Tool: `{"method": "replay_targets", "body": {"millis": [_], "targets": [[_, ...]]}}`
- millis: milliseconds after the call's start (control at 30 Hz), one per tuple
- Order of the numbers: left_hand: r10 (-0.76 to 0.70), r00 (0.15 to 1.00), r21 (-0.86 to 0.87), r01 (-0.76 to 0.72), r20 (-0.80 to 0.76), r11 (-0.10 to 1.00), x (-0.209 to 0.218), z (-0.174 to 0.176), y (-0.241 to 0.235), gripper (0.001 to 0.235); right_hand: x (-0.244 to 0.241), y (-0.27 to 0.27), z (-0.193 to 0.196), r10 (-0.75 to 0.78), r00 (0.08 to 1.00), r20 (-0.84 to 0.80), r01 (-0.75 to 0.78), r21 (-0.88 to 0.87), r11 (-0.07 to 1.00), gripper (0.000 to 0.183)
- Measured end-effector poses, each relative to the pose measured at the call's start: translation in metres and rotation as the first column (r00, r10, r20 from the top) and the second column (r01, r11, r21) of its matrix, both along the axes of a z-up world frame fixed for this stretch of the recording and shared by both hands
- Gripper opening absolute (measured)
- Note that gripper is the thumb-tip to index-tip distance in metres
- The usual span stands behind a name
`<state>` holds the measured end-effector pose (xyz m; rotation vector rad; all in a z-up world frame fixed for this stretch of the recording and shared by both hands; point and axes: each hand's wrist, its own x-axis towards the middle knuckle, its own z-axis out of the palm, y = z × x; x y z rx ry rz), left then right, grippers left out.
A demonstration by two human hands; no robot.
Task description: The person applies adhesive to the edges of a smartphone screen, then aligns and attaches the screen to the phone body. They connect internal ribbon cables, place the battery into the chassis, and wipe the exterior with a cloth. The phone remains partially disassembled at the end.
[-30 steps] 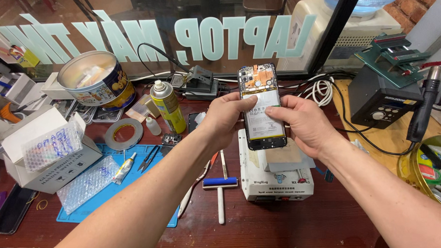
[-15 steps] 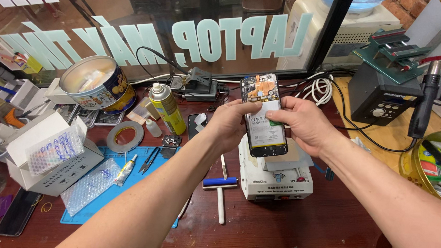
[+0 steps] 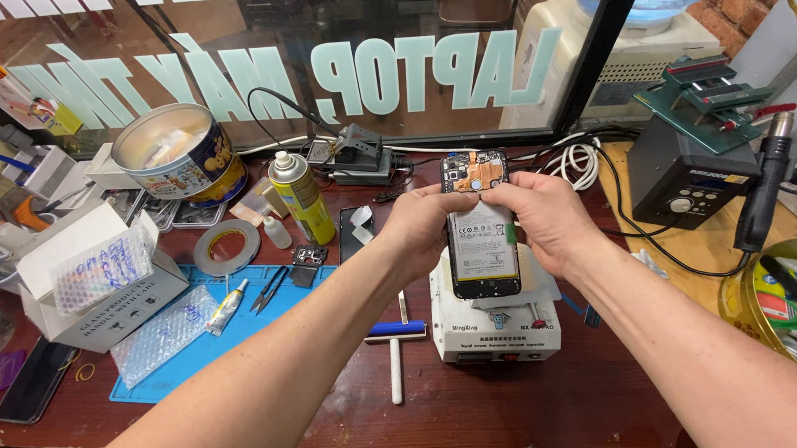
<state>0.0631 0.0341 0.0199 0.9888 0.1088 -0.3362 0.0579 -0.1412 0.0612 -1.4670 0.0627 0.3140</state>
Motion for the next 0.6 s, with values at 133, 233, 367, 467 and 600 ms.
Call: {"method": "replay_targets", "body": {"millis": [133,233,367,467,600], "targets": [[0.012,1.000,-0.018,-0.012,-0.008,1.000,-0.001,0.002,0.000,0.020,0.002,0.001,-0.002,0.007,1.000,0.017,-0.007,0.003,1.000,0.014],[0.001,1.000,-0.013,-0.001,0.006,1.000,-0.004,0.000,0.001,0.020,0.003,0.000,-0.003,0.017,1.000,0.019,-0.017,0.009,1.000,0.014],[-0.004,0.999,-0.025,0.003,-0.039,1.000,-0.007,0.000,0.006,0.018,0.001,-0.006,-0.006,0.024,0.997,-0.069,-0.027,-0.036,0.999,0.013],[-0.006,0.999,0.027,0.007,-0.045,1.000,-0.006,0.003,0.009,0.017,0.002,-0.009,-0.007,0.073,0.997,-0.024,-0.070,0.083,0.994,0.009],[-0.028,0.999,-0.031,0.027,-0.046,0.999,-0.005,0.004,0.008,0.017,0.003,-0.012,-0.008,0.055,0.997,-0.046,-0.052,0.063,0.997,0.008]]}}
